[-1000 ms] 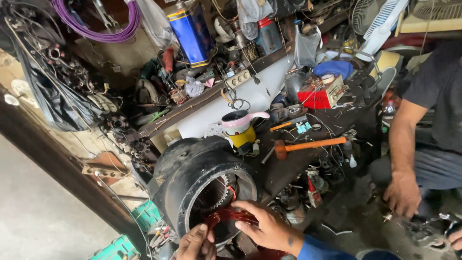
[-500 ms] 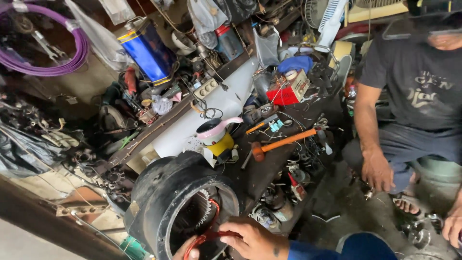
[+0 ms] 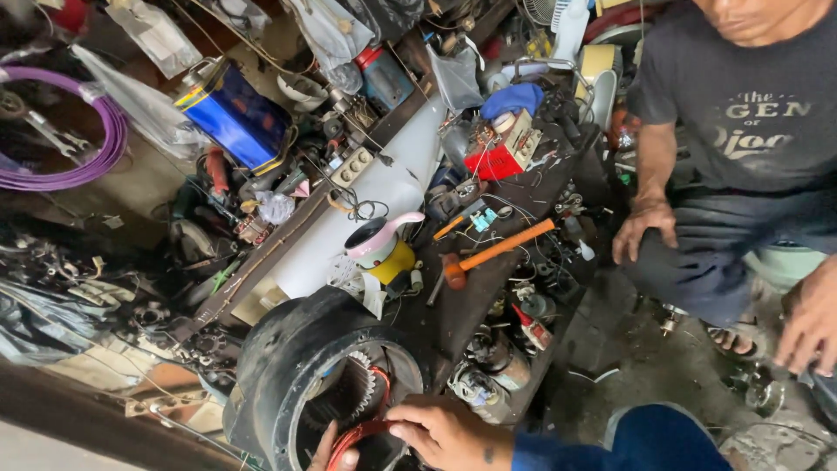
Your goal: Preparing and shaping copper wire windings to be placed into a motor stator during a repair process.
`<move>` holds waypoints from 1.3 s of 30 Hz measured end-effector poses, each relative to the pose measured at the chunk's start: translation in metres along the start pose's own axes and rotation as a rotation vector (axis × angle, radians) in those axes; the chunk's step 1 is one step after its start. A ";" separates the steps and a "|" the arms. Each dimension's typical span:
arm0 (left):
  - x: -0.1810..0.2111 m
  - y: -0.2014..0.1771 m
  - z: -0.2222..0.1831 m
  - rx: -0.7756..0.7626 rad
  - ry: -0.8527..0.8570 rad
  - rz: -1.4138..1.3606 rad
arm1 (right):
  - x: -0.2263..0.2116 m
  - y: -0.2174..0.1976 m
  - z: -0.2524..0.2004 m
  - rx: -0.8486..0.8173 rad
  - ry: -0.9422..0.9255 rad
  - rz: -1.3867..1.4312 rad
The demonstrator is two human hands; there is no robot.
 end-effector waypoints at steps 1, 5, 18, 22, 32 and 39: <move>0.038 0.008 -0.017 0.081 0.014 0.149 | -0.004 -0.001 0.000 0.044 -0.070 -0.052; 0.133 0.041 -0.075 0.344 0.265 0.192 | -0.016 0.001 -0.003 0.063 -0.118 -0.060; 0.136 0.033 -0.099 0.321 0.138 -0.018 | -0.018 0.016 -0.005 -0.074 -0.162 -0.196; 0.130 0.032 -0.103 0.172 0.167 -0.225 | -0.019 0.017 0.006 -0.166 -0.272 -0.178; 0.133 -0.001 -0.109 0.499 0.207 -0.106 | -0.039 -0.118 0.090 -0.125 0.360 -0.301; 0.131 -0.003 -0.105 0.507 0.250 -0.092 | -0.147 -0.236 0.220 0.042 0.335 -0.966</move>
Point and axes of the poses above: each hand's wrist, its own z-axis towards the middle knuckle, its own y-axis out of the palm, x = y × z, the point moved 5 cm from there along z, towards the middle knuckle, and after that the axes turned 6 degrees about z, right-handed, at the moved point
